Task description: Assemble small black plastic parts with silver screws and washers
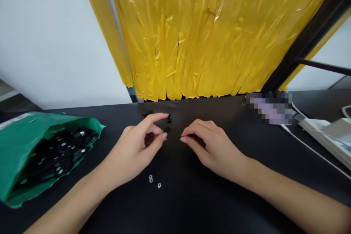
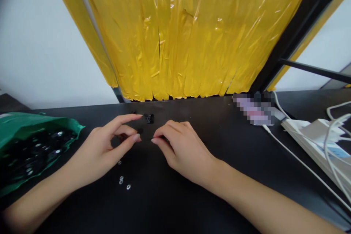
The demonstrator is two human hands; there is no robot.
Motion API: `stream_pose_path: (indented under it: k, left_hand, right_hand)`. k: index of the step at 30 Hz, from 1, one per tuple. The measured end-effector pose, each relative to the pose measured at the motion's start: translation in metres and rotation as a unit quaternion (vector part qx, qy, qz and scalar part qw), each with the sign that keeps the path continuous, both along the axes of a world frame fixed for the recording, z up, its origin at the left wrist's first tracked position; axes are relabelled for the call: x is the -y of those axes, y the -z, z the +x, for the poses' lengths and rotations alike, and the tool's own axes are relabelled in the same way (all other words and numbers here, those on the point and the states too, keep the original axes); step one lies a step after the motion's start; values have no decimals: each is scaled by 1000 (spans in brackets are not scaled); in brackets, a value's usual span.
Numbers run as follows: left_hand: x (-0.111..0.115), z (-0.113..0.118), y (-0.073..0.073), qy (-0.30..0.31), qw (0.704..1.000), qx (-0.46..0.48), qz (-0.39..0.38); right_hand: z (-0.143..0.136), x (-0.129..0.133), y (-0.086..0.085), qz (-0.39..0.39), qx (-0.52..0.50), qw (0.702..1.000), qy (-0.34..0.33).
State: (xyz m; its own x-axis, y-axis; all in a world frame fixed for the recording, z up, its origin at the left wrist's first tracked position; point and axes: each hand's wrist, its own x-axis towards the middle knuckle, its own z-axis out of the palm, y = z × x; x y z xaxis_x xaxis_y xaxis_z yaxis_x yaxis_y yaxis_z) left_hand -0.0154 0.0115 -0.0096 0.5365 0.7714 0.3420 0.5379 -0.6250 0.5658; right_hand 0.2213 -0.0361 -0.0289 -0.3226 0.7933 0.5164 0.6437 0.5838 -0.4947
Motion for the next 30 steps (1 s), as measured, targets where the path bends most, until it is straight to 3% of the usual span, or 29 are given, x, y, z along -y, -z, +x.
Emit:
stream_pose_path:
  k: [6, 12, 19, 25, 30]
  left_hand:
    - [3, 0, 1, 27, 997, -45, 61]
    - [8, 6, 0, 59, 995, -59, 47]
    - [16, 12, -1, 49, 998, -30, 9]
    - [17, 13, 2, 35, 999, 30, 5]
    - [14, 16, 0, 7, 999, 32, -14]
  right_hand:
    - [-3, 7, -1, 50, -14, 999, -8]
    - [-5, 13, -3, 32, -7, 999, -15]
    - [-10, 17, -7, 19, -41, 999, 12]
    - [-4, 9, -5, 20, 22, 999, 34]
    - [-3, 7, -5, -36, -80, 993, 80]
